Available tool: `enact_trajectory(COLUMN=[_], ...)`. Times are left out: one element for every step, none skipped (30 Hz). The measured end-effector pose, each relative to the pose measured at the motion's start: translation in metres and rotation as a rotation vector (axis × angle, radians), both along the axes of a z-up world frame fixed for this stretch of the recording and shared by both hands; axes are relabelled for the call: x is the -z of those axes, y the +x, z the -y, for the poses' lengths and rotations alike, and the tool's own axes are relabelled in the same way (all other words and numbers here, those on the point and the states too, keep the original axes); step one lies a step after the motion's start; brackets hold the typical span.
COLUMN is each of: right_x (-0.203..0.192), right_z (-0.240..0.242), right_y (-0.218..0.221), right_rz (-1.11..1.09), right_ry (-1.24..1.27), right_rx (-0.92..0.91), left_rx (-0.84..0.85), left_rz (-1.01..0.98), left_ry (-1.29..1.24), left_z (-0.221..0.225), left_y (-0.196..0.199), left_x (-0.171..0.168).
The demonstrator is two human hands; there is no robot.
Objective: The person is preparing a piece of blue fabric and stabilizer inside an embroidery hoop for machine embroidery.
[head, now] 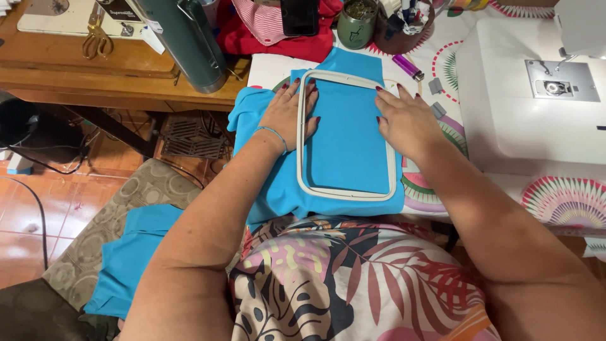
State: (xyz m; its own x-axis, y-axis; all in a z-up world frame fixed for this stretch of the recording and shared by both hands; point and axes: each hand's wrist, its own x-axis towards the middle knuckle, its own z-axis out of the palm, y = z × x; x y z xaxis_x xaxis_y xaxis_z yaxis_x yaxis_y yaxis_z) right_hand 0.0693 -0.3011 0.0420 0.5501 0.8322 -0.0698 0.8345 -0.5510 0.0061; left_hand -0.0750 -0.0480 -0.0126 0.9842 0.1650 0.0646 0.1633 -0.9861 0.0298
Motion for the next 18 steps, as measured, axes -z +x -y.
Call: enact_trajectory(right_x=[0.006,0.012,0.019,0.012,0.006,0.0,0.002,0.003,0.004,0.007,0.009,0.009,0.005,0.002,-0.001,0.0,0.001,0.002], right_z=[0.003,0.004,0.006,0.005,0.004,0.004,0.006,0.006,0.007,0.008,0.009,0.011,0.01,0.01,0.01,0.01,0.011,0.012], right_y=[0.005,0.01,0.015,0.011,0.008,0.004,0.004,0.005,0.005,0.005,0.005,0.008,0.004,0.001,-0.002,-0.002,-0.002,-0.001], right_rz=[0.0,-0.015,-0.031,-0.036,-0.018,0.001,-0.004,-0.011,-0.018,-0.022,0.001,0.029,0.03,0.027,0.023,0.017,0.013,0.01], right_ry=[0.0,0.0,0.0,-0.002,-0.037,-0.069,-0.069,-0.061,-0.052,-0.048,-0.047,-0.045,-0.038,-0.016,0.007,0.009,0.019,0.031], right_rx=[-0.001,-0.006,-0.011,-0.015,-0.008,0.0,-0.002,0.006,0.015,0.008,-0.006,-0.018,-0.022,-0.021,-0.019,-0.021,-0.018,-0.014], left_rx=[-0.001,-0.006,-0.011,-0.016,-0.013,-0.008,-0.011,-0.008,-0.005,-0.011,-0.014,-0.015,-0.02,-0.018,-0.016,-0.018,-0.005,0.009], left_rz=[0.0,-0.001,-0.001,-0.007,-0.013,-0.019,-0.024,-0.027,-0.029,-0.033,-0.043,-0.047,-0.046,-0.02,0.007,0.001,0.128,0.257], left_ry=[0.0,0.004,0.007,0.006,-0.009,-0.022,-0.021,-0.025,-0.029,-0.024,-0.043,-0.061,-0.055,-0.108,-0.161,-0.159,-0.271,-0.379], left_z=[0.001,0.002,0.002,0.002,0.003,0.003,0.004,0.003,0.003,0.0,-0.003,-0.005,-0.01,-0.014,-0.019,-0.022,-0.026,-0.03], left_y=[0.001,0.001,0.001,0.0,-0.001,-0.001,-0.001,-0.001,-0.002,0.001,0.002,0.007,0.01,0.013,0.017,0.014,0.012,0.01], left_x=[0.0,0.0,0.0,-0.002,-0.004,-0.006,-0.007,-0.007,-0.009,-0.004,-0.001,0.002,0.005,0.01,0.015,0.018,0.021,0.024])
